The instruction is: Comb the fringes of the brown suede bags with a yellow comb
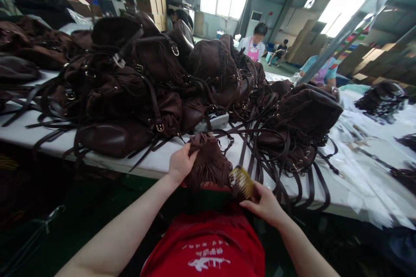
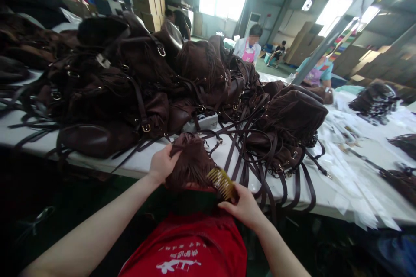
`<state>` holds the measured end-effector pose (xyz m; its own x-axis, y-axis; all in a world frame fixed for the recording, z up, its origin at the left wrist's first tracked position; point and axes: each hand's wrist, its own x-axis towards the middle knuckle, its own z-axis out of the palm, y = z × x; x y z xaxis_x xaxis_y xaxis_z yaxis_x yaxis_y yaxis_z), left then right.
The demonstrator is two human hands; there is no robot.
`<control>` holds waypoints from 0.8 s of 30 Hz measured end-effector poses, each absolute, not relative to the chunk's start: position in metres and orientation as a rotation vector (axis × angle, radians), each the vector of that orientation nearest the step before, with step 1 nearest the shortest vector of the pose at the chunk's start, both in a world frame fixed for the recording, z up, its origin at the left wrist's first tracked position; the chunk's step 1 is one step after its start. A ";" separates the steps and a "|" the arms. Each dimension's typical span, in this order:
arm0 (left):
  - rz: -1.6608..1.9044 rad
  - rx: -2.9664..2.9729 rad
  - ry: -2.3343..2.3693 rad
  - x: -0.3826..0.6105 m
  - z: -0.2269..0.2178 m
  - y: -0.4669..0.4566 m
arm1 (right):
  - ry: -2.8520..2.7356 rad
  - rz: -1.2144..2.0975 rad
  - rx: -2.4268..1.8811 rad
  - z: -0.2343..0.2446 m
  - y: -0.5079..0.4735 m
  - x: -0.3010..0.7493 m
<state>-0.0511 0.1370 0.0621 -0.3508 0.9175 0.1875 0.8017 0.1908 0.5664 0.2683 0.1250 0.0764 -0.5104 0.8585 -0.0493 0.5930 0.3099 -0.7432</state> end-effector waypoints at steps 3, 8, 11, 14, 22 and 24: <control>0.933 2.269 2.177 -0.035 0.067 0.090 | -1.797 1.111 -1.349 0.076 0.139 0.278; 1.183 2.758 1.920 -0.029 0.063 0.051 | -1.665 1.174 -1.262 0.080 0.147 0.268; 1.121 2.778 1.893 -0.030 0.063 0.049 | -1.746 1.255 -1.131 0.094 0.150 0.253; 1.049 2.679 1.839 -0.030 0.067 0.047 | -1.868 1.122 -1.103 0.113 0.150 0.238; 0.983 2.128 1.879 -0.033 0.097 0.028 | -2.322 0.559 -0.769 0.131 0.090 0.203; 0.951 2.119 1.967 -0.032 0.102 0.020 | -2.246 0.585 -0.800 0.129 0.071 0.201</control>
